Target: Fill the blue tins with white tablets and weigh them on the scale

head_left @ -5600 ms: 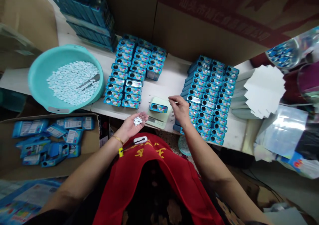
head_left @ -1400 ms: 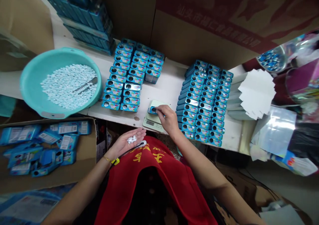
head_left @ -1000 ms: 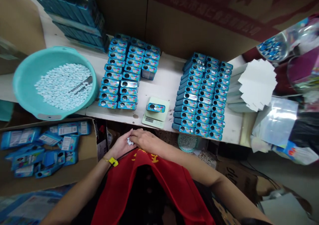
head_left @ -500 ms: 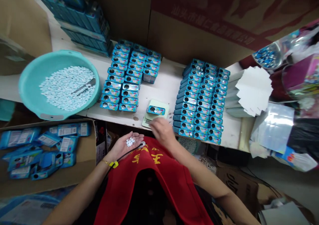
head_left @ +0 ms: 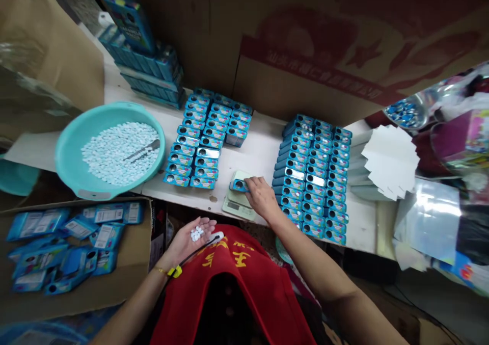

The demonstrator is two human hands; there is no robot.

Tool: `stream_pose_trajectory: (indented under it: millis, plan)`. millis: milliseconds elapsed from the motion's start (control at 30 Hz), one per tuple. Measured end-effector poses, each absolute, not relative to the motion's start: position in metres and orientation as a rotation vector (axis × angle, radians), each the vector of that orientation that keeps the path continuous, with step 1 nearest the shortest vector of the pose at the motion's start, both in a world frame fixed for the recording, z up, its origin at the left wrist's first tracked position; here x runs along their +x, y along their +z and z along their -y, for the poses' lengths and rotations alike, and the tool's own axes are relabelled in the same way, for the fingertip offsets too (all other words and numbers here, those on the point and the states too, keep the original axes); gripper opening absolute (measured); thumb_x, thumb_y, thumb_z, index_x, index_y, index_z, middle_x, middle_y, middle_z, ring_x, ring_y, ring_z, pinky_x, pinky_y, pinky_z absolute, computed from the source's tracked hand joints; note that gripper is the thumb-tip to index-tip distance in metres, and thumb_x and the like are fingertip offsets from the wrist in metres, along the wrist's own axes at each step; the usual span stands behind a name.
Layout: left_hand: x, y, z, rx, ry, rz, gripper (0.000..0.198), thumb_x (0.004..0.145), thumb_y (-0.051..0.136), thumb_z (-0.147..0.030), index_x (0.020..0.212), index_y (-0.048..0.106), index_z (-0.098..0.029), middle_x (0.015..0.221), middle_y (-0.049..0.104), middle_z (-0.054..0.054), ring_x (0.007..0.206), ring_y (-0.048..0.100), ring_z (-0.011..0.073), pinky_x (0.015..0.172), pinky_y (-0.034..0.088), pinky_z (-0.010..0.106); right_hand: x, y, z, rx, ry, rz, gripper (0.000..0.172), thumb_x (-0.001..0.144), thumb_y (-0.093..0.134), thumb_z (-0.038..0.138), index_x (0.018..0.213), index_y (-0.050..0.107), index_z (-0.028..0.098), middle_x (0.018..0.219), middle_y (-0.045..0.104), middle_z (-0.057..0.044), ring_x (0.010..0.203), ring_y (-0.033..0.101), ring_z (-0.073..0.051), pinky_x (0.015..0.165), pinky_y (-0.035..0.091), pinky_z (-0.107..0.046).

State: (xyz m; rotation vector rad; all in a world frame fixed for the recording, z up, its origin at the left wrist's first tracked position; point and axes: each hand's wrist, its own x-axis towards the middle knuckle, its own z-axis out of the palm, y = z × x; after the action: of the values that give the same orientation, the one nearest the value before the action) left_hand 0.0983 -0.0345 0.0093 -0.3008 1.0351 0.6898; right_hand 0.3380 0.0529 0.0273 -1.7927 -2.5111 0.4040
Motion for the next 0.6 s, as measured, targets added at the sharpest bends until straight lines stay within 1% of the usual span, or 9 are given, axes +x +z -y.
stream_pose_trajectory:
  millis: [67,200,267,333,400,433,467,533,600]
  plan:
    - [0.094,0.010,0.033,-0.317,0.716,-1.040,0.014,0.081,0.047,-0.014,0.079,0.060,-0.008,0.089,0.066,0.015,0.077,0.064,0.0172,0.066,0.052,0.026,0.336,0.022,-0.079,-1.771,0.413,2.498,0.036,0.081,0.049,0.025,0.115,0.047,0.016,0.102,0.054,-0.009,0.093,0.042,-0.022,0.078,0.039,-0.032]
    - [0.087,0.009,0.033,-0.330,0.768,-1.087,0.013,0.080,0.048,-0.013,0.081,0.059,-0.009,0.089,0.066,0.014,0.077,0.064,0.0169,0.066,0.052,0.026,0.316,0.005,-0.153,-1.793,0.337,2.395,0.040,0.081,0.047,0.025,0.119,0.044,0.015,0.108,0.052,-0.011,0.097,0.042,-0.023,0.080,0.040,-0.034]
    - [0.083,0.007,0.035,-0.327,0.777,-1.107,0.012,0.080,0.048,-0.014,0.083,0.059,-0.009,0.090,0.066,0.014,0.076,0.064,0.0171,0.066,0.053,0.026,0.307,-0.005,-0.181,-1.821,0.346,2.340,0.038,0.082,0.045,0.023,0.119,0.045,0.016,0.111,0.052,-0.011,0.099,0.042,-0.023,0.080,0.041,-0.034]
    - [0.078,0.005,0.035,-0.327,0.769,-1.118,0.013,0.080,0.047,-0.014,0.085,0.058,-0.010,0.091,0.066,0.014,0.078,0.064,0.0176,0.066,0.053,0.027,0.312,-0.012,-0.188,-1.798,0.339,2.305,0.035,0.084,0.040,0.019,0.118,0.047,0.018,0.118,0.049,-0.010,0.105,0.040,-0.022,0.082,0.040,-0.035]
    - [0.073,0.003,0.034,-0.324,0.752,-1.129,0.013,0.081,0.047,-0.014,0.086,0.058,-0.010,0.092,0.065,0.013,0.078,0.064,0.0176,0.066,0.053,0.027,0.334,-0.012,-0.170,-1.745,0.287,2.267,0.033,0.085,0.037,0.016,0.116,0.049,0.019,0.123,0.046,-0.008,0.110,0.038,-0.021,0.086,0.039,-0.036]
    - [0.070,0.001,0.033,-0.316,0.743,-1.137,0.013,0.081,0.047,-0.014,0.086,0.058,-0.010,0.093,0.065,0.013,0.078,0.064,0.0175,0.065,0.053,0.027,0.351,-0.008,-0.152,-1.734,0.252,2.234,0.032,0.085,0.038,0.017,0.115,0.050,0.019,0.123,0.046,-0.009,0.110,0.039,-0.020,0.087,0.038,-0.037]
    - [0.068,-0.001,0.031,-0.304,0.735,-1.146,0.013,0.081,0.047,-0.014,0.086,0.058,-0.011,0.093,0.065,0.013,0.078,0.064,0.0173,0.065,0.053,0.027,0.371,-0.002,-0.129,-1.736,0.223,2.200,0.031,0.085,0.039,0.018,0.113,0.051,0.018,0.120,0.048,-0.009,0.109,0.040,-0.020,0.088,0.037,-0.037]
    - [0.065,-0.004,0.026,-0.275,0.718,-1.160,0.014,0.081,0.046,-0.013,0.087,0.058,-0.010,0.093,0.065,0.013,0.076,0.064,0.0168,0.063,0.053,0.026,0.408,0.014,-0.072,-1.813,0.204,2.131,0.026,0.085,0.042,0.025,0.106,0.055,0.018,0.105,0.055,-0.009,0.099,0.046,-0.020,0.085,0.038,-0.038]
    - [0.067,-0.005,0.019,-0.250,0.699,-1.164,0.014,0.081,0.046,-0.012,0.087,0.058,-0.010,0.092,0.066,0.013,0.075,0.064,0.0164,0.062,0.053,0.026,0.435,0.028,-0.015,-1.861,0.308,2.233,0.022,0.083,0.047,0.030,0.098,0.059,0.020,0.095,0.057,-0.007,0.091,0.049,-0.020,0.080,0.039,-0.035]
